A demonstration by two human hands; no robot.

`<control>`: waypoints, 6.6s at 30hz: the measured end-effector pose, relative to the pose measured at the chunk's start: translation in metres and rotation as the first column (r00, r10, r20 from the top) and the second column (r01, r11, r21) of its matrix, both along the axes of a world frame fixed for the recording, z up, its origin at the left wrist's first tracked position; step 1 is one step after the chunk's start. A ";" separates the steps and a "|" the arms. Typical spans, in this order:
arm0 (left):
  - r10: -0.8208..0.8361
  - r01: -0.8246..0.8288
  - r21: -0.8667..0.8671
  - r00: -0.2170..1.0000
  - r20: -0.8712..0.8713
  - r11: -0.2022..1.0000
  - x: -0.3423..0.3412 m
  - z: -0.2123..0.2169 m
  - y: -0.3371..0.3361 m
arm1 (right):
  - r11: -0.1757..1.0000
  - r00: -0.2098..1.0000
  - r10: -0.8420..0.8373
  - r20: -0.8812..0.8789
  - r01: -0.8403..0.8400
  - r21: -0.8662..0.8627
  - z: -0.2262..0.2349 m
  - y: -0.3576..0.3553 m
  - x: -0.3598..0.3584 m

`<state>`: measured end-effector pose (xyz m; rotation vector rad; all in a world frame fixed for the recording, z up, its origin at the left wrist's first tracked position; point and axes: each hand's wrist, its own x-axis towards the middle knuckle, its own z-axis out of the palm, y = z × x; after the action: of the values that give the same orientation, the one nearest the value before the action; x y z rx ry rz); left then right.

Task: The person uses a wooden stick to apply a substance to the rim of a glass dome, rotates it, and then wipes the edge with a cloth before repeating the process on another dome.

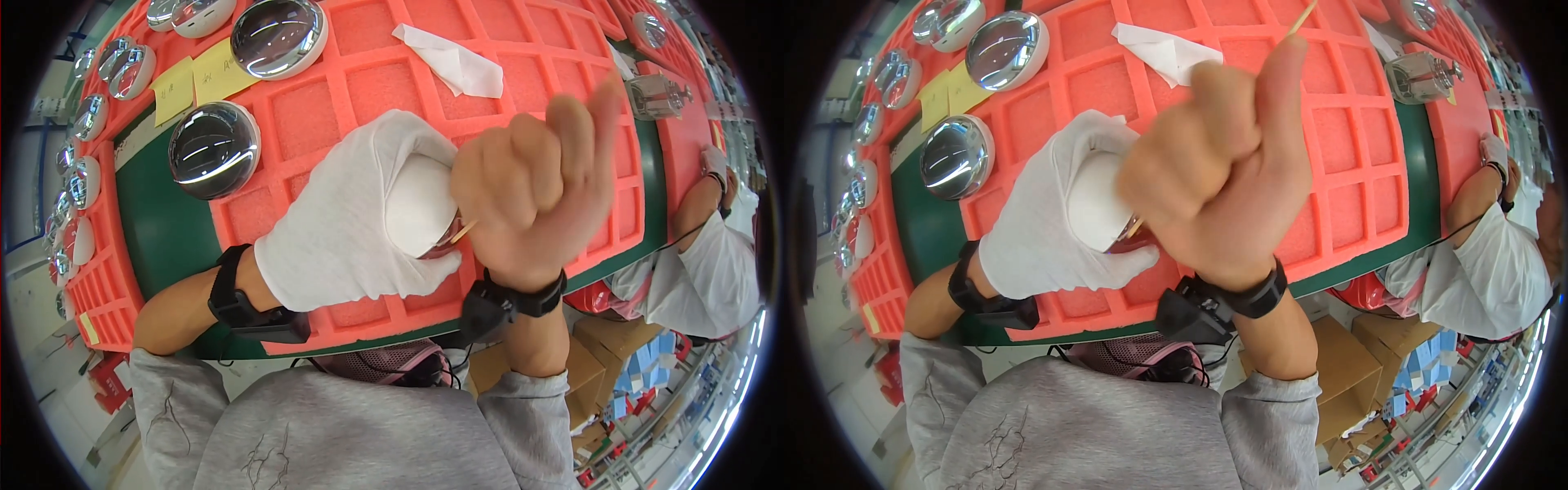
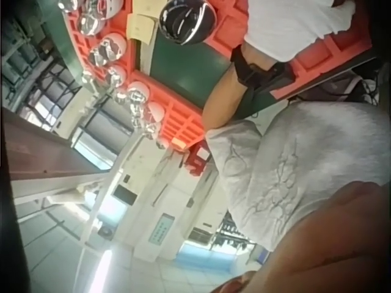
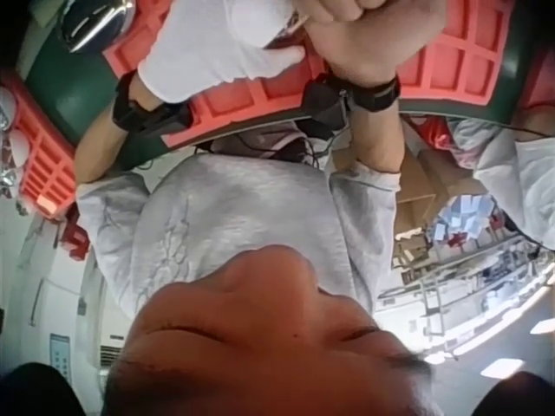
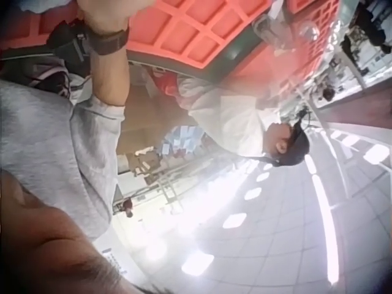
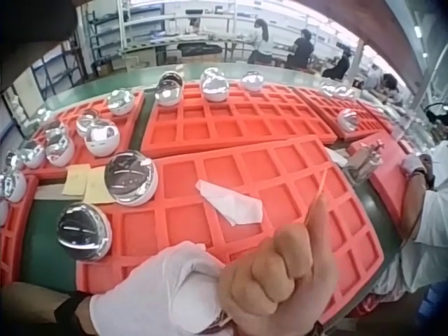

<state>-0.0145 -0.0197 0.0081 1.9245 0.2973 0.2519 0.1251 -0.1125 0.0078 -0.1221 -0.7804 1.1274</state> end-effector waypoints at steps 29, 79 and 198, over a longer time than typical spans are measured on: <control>0.036 -0.042 0.039 0.987 0.157 0.998 0.000 -0.016 0.000 | 0.980 0.989 -0.137 -0.049 0.128 -0.155 -0.007 -0.005 -0.004; -0.040 -0.008 0.179 0.964 0.263 0.984 -0.017 -0.006 0.007 | 0.415 0.265 0.140 0.954 0.859 -0.300 0.041 -0.096 -0.064; -0.088 0.041 0.151 0.945 0.314 0.988 0.002 -0.027 0.001 | 0.976 0.953 -0.216 -0.213 0.204 -0.079 0.005 -0.011 -0.010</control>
<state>-0.0125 -0.0183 -0.0191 1.9927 -0.0012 0.5477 0.1151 -0.1231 0.0127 -0.1217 -0.5238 0.9417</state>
